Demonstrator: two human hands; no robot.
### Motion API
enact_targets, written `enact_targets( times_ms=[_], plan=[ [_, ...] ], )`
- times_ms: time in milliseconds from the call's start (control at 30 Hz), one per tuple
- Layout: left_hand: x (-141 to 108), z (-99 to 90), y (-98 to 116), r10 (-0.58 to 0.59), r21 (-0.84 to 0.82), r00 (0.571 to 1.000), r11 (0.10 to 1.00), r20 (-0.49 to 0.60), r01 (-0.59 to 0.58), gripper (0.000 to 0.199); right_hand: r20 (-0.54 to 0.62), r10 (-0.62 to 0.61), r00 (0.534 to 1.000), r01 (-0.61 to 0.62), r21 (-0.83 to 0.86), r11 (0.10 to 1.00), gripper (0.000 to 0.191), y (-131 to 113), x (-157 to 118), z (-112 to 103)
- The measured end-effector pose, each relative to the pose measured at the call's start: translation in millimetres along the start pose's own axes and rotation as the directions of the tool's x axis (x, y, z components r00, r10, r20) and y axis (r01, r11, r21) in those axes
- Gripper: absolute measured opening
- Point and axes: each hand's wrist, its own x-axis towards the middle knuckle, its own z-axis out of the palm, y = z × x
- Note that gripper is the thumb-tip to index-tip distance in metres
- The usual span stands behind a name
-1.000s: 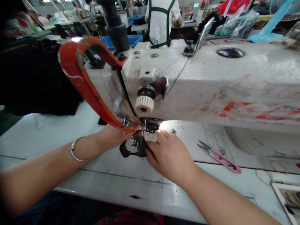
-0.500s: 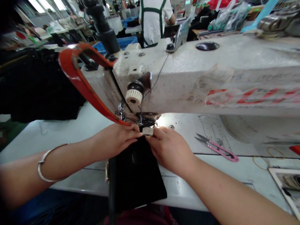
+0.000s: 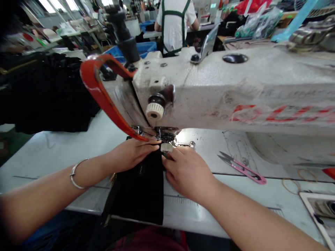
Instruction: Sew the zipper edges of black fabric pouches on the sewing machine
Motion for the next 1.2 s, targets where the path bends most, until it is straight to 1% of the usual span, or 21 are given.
enact_targets(
  times_ms=[67, 100, 133, 167, 200, 233, 267, 300, 367, 400, 433, 500, 567, 600, 633, 733, 833, 900, 1033, 1133, 1200],
  plan=[
    [-2, -4.6, 3, -0.068, -0.030, 0.997, 0.997, 0.021, 0.068, 0.030, -0.007, -0.010, 1.000, 0.010, 0.014, 1.000, 0.025, 1, 0, 0],
    [-7, -7.4, 7, -0.134, -0.031, 0.991, 0.990, 0.020, 0.135, 0.030, -0.014, -0.027, 1.000, 0.027, 0.030, 0.999, 0.025, 2, -1, -1],
    [-13, -10.4, 13, -0.233, -0.022, 0.972, 0.972, 0.005, 0.233, 0.033, -0.017, -0.051, 0.999, 0.052, 0.053, 0.997, 0.025, 2, -2, -3],
    [-22, -13.4, 21, -0.353, -0.011, 0.935, 0.936, -0.024, 0.352, 0.040, -0.014, -0.079, 0.997, 0.080, 0.082, 0.993, 0.026, 1, -3, -6],
    [-33, -15.9, 30, -0.486, -0.007, 0.871, 0.874, -0.071, 0.487, 0.054, 0.003, -0.103, 0.995, 0.102, 0.114, 0.988, 0.028, 0, -5, -9],
    [-44, -17.8, 41, -0.607, -0.025, 0.787, 0.793, -0.111, 0.608, 0.070, 0.035, -0.119, 0.992, 0.113, 0.149, 0.982, 0.030, -2, -6, -13],
    [-55, -18.8, 53, -0.693, -0.060, 0.710, 0.719, -0.122, 0.692, 0.081, 0.080, -0.126, 0.989, 0.110, 0.182, 0.977, 0.031, -6, -7, -18],
    [-65, -19.1, 64, -0.759, -0.112, 0.641, 0.651, -0.116, 0.751, 0.087, 0.124, -0.123, 0.985, 0.095, 0.208, 0.974, 0.032, -10, -9, -21],
    [-80, -17.9, 82, -0.840, -0.266, 0.536, 0.537, -0.085, 0.800, 0.090, 0.184, -0.101, 0.978, 0.057, 0.231, 0.971, 0.038, -20, -12, -26],
    [-83, -17.0, 89, -0.866, -0.373, 0.496, 0.479, -0.057, 0.794, 0.088, 0.191, -0.088, 0.978, 0.043, 0.228, 0.973, 0.042, -26, -13, -26],
    [-84, -16.5, 93, -0.883, -0.498, 0.470, 0.414, -0.015, 0.762, 0.086, 0.181, -0.074, 0.981, 0.034, 0.214, 0.976, 0.045, -31, -15, -24],
    [-80, -17.4, 97, -0.887, -0.741, 0.454, 0.248, 0.086, 0.624, 0.080, 0.124, -0.053, 0.991, 0.032, 0.166, 0.986, 0.038, -41, -18, -15],
    [-73, -22.0, 96, -0.872, -0.888, 0.455, 0.054, 0.181, 0.457, 0.074, 0.021, -0.036, 0.999, 0.034, 0.108, 0.994, 0.018, -48, -21, -1],
    [-70, -25.4, 96, -0.865, -0.918, 0.448, -0.035, 0.226, 0.395, 0.072, -0.037, -0.032, 0.999, 0.035, 0.086, 0.996, 0.008, -51, -22, 5],
    [-67, -29.2, 96, -0.859, -0.926, 0.432, -0.114, 0.273, 0.359, 0.072, -0.095, -0.026, 0.995, 0.033, 0.070, 0.997, 0.005, -53, -23, 11],
    [-62, -38.6, 98, -0.841, -0.912, 0.378, -0.289, 0.388, 0.292, 0.073, -0.188, 0.052, 0.981, -0.040, 0.069, 0.997, 0.014, -61, -21, 22],
    [-62, -41.7, 101, -0.837, -0.904, 0.344, -0.373, 0.425, 0.209, 0.074, -0.203, 0.192, 0.960, -0.182, 0.069, 0.981, 0.038, -66, -10, 22],
    [-64, -41.2, 103, -0.826, -0.890, 0.332, -0.428, 0.456, 0.158, 0.073, -0.205, 0.270, 0.941, -0.264, 0.056, 0.963, 0.043, -66, 2, 17],
    [-69, -40.1, 105, -0.814, -0.872, 0.329, -0.483, 0.479, 0.076, 0.063, -0.211, 0.364, 0.907, -0.381, -0.045, 0.924, 0.026, -58, 24, 5],
    [-70, -40.6, 107, -0.809, -0.870, 0.329, -0.482, 0.487, 0.103, 0.061, -0.219, 0.374, 0.901, -0.399, -0.082, 0.913, 0.013, -52, 31, 1],
    [-70, -41.0, 107, -0.813, -0.872, 0.317, -0.466, 0.489, 0.150, 0.064, -0.239, 0.341, 0.909, -0.363, -0.053, 0.930, 0.016, -51, 30, 1]
  ],
)
